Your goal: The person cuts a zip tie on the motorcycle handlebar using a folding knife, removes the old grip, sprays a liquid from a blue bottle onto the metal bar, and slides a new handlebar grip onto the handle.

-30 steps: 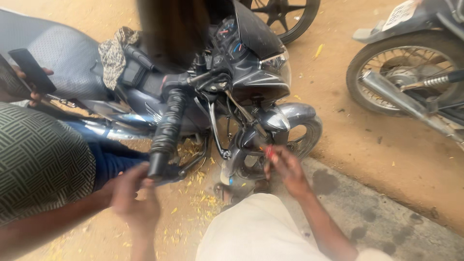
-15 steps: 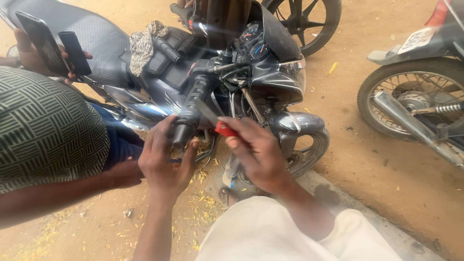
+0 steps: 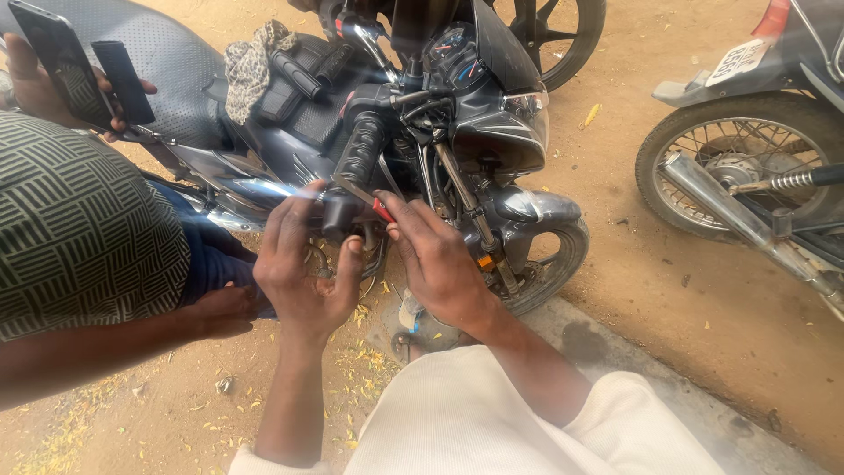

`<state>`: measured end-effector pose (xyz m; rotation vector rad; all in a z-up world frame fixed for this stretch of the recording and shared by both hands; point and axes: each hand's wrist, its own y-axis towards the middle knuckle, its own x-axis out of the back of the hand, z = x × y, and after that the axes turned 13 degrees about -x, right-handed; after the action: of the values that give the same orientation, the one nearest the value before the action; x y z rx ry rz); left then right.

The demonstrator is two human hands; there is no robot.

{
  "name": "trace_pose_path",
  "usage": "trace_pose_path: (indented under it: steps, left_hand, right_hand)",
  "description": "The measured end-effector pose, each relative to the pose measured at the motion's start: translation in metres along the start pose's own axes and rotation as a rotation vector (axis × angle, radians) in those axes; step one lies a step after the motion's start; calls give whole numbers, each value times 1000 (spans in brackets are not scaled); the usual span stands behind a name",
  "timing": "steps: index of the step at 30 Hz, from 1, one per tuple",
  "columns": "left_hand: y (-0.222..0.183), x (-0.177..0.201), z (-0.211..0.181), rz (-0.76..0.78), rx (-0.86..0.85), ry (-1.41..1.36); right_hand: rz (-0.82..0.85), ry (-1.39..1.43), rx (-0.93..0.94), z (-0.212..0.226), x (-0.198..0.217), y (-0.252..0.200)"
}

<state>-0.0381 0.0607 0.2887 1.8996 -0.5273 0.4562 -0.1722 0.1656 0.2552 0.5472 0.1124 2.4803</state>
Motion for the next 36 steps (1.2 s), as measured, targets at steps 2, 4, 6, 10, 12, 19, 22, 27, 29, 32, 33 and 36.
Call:
trace_pose_path:
  steps: [2, 4, 6, 10, 12, 19, 22, 27, 29, 32, 33, 36]
  left_hand:
    - [3, -2, -1, 17, -21, 45]
    - [7, -4, -3, 37, 10, 78]
    - [9, -5, -4, 61, 29, 76]
    - [14, -7, -4, 128, -16, 130]
    - [16, -3, -1, 183, -20, 157]
    - [30, 0, -17, 233, 77, 238]
    - [33, -2, -26, 286, 177, 301]
    - [34, 3, -29, 391, 191, 356]
    - [36, 6, -28, 437, 199, 345]
    - [37, 9, -28, 466, 227, 332]
    - [36, 10, -28, 467, 237, 328]
    - [38, 8, -27, 465, 246, 319]
  right_hand:
    - [-17, -23, 22, 1, -2, 1]
    - [-34, -20, 15, 2, -5, 0]
    - [-49, 6, -26, -1, -10, -2]
    - [-66, 100, -12, -18, -19, -8]
    - [-7, 163, -146, -29, -27, -15]
    - [53, 237, -272, -54, -42, -36]
    - [22, 292, -71, -56, -38, -34]
    - [218, 320, -151, -51, -34, -17]
    - [223, 316, -125, -49, -34, -10]
    - [254, 337, -114, -48, -33, -4]
    - [272, 348, -113, -48, -33, -3]
    - [269, 353, -63, -50, -30, 0]
